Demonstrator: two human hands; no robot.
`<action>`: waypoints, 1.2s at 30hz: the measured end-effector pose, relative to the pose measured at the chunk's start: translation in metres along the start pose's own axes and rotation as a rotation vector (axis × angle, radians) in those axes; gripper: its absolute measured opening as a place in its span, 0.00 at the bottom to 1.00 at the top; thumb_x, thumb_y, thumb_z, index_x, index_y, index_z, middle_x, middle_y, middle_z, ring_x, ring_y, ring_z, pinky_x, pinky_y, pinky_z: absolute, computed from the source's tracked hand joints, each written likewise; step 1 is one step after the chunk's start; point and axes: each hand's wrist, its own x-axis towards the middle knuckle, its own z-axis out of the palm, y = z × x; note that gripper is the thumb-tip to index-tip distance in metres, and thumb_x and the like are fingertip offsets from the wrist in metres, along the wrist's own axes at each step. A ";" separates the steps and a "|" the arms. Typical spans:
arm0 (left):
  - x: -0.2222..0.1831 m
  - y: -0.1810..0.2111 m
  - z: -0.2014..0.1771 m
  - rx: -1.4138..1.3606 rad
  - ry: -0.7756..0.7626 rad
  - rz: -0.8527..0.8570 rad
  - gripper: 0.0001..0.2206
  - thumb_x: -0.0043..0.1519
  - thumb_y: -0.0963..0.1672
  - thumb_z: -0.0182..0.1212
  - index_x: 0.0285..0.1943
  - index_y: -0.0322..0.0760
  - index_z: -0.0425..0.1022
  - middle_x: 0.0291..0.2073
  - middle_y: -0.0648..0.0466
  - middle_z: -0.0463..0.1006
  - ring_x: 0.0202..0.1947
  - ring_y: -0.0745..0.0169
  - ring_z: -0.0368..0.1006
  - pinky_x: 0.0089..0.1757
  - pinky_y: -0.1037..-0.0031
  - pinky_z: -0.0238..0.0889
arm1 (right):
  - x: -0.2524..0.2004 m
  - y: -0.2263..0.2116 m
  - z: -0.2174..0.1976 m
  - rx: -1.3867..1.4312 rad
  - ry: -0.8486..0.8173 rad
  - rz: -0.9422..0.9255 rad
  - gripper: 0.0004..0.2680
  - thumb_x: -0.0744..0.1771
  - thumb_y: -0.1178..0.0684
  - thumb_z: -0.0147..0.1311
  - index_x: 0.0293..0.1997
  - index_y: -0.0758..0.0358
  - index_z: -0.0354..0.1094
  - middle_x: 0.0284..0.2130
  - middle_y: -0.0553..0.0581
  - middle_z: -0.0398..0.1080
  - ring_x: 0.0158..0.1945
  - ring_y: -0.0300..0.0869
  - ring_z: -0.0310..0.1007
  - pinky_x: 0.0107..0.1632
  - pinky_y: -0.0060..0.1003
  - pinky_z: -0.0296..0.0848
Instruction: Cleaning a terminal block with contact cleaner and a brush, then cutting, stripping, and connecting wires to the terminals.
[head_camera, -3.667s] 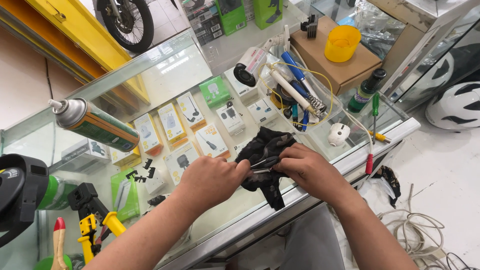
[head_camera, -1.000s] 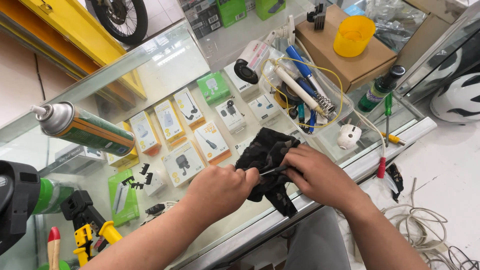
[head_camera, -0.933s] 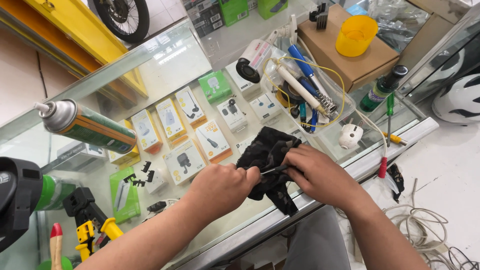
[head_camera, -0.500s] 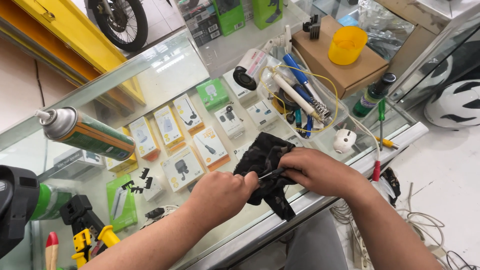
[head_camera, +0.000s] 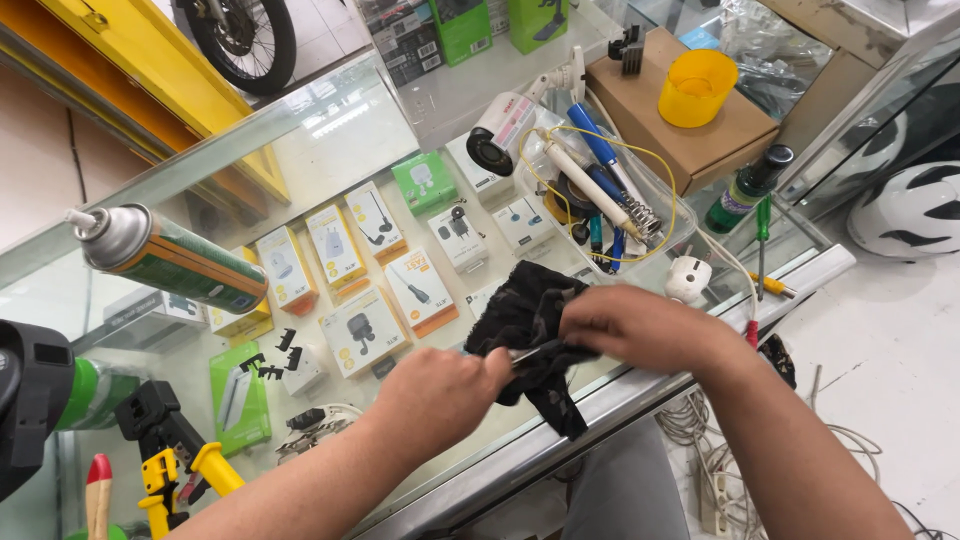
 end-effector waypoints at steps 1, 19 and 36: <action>-0.010 -0.013 0.015 -0.001 0.000 -0.001 0.05 0.67 0.39 0.46 0.40 0.40 0.65 0.15 0.57 0.74 0.12 0.53 0.72 0.16 0.62 0.64 | -0.020 0.021 -0.019 0.000 -0.002 0.000 0.05 0.68 0.54 0.53 0.35 0.54 0.73 0.31 0.48 0.73 0.36 0.39 0.71 0.41 0.35 0.69; -0.038 -0.009 -0.046 0.204 0.190 -0.058 0.06 0.66 0.48 0.45 0.39 0.51 0.66 0.17 0.59 0.77 0.21 0.53 0.81 0.25 0.59 0.72 | -0.084 -0.051 0.034 0.228 0.546 -0.096 0.04 0.69 0.58 0.52 0.40 0.61 0.74 0.24 0.53 0.70 0.31 0.44 0.72 0.40 0.39 0.75; -0.079 0.005 -0.063 -0.120 0.256 -0.521 0.09 0.66 0.54 0.47 0.39 0.55 0.66 0.17 0.56 0.78 0.23 0.47 0.78 0.27 0.53 0.66 | -0.136 0.080 0.006 0.621 1.589 -0.226 0.18 0.71 0.59 0.36 0.71 0.70 0.53 0.72 0.62 0.54 0.77 0.43 0.48 0.76 0.34 0.50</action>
